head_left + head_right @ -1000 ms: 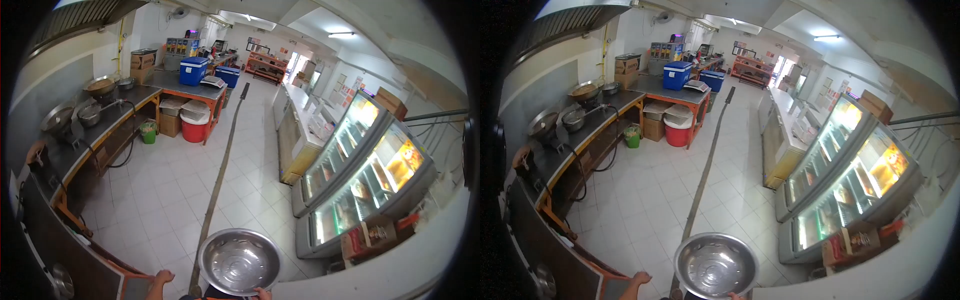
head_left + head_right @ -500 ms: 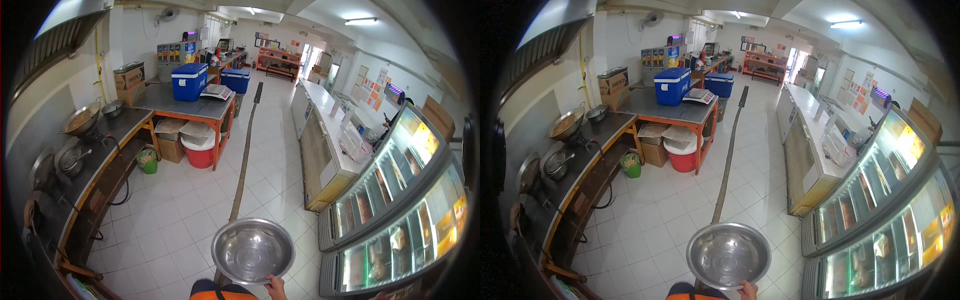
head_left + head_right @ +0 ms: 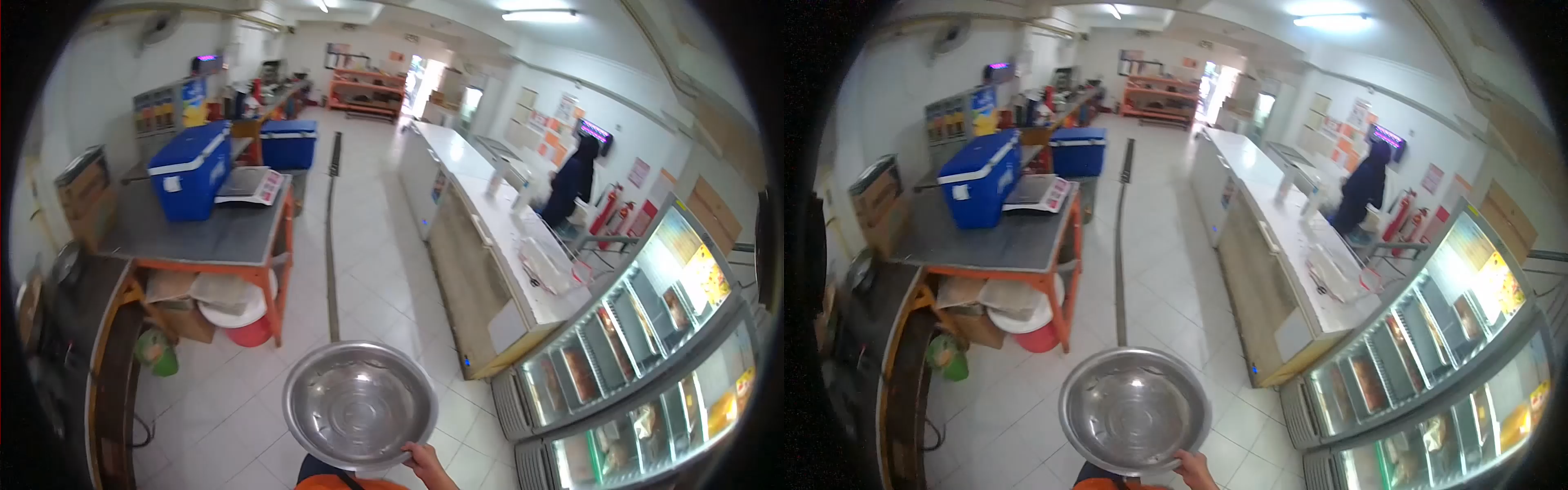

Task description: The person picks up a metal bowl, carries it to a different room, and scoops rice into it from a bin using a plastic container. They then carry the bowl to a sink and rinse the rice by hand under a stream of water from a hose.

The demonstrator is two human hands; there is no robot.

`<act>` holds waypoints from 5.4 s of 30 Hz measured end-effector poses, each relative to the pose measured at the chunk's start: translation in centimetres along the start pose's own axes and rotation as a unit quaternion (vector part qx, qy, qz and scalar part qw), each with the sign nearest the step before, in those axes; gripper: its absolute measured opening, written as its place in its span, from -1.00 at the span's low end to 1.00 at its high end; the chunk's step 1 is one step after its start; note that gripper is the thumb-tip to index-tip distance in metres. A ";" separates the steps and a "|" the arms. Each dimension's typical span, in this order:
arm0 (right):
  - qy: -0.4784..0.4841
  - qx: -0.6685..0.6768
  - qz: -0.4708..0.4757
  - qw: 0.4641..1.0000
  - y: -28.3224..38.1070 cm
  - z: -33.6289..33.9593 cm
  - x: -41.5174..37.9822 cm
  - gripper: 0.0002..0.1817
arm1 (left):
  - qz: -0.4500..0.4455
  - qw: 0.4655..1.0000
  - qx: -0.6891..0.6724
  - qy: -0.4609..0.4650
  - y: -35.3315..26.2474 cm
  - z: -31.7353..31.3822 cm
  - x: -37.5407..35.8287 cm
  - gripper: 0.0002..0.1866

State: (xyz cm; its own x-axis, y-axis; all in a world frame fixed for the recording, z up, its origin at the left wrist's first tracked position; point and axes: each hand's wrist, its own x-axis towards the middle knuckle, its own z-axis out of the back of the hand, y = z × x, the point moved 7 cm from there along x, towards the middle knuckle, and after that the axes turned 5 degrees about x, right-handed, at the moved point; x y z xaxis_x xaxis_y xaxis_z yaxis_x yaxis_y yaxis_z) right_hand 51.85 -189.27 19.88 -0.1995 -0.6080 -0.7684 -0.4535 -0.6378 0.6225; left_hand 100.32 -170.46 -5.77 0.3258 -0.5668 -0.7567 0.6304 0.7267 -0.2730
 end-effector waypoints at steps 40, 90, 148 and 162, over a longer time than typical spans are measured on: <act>0.334 -0.284 0.053 0.897 64.2 -101.1 53.4 -0.63 | -0.156 0.268 -0.889 -0.338 -71.7 75.8 69.1 -0.41; 0.452 -0.623 -0.093 0.631 69.4 -133.3 121.3 -0.42 | 0.426 0.713 -0.337 -0.444 -114.6 67.3 68.6 -0.65; 0.461 -0.026 0.117 0.879 108.3 -147.5 106.7 -0.33 | 0.376 0.648 -0.490 -0.446 -122.3 51.8 74.2 -0.75; 0.382 -0.296 0.103 0.869 103.0 -142.8 108.1 -0.08 | 0.097 0.748 -0.258 -0.604 -117.0 93.2 75.2 -0.88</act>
State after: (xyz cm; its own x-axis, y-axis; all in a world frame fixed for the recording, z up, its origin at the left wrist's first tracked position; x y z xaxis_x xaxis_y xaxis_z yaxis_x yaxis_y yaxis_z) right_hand 107.63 -388.18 22.12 0.5144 -0.7300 -0.4499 0.0949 -0.4730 0.8759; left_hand 116.69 -334.30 24.60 0.9711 -0.1428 0.1914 0.2348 0.7172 -0.6561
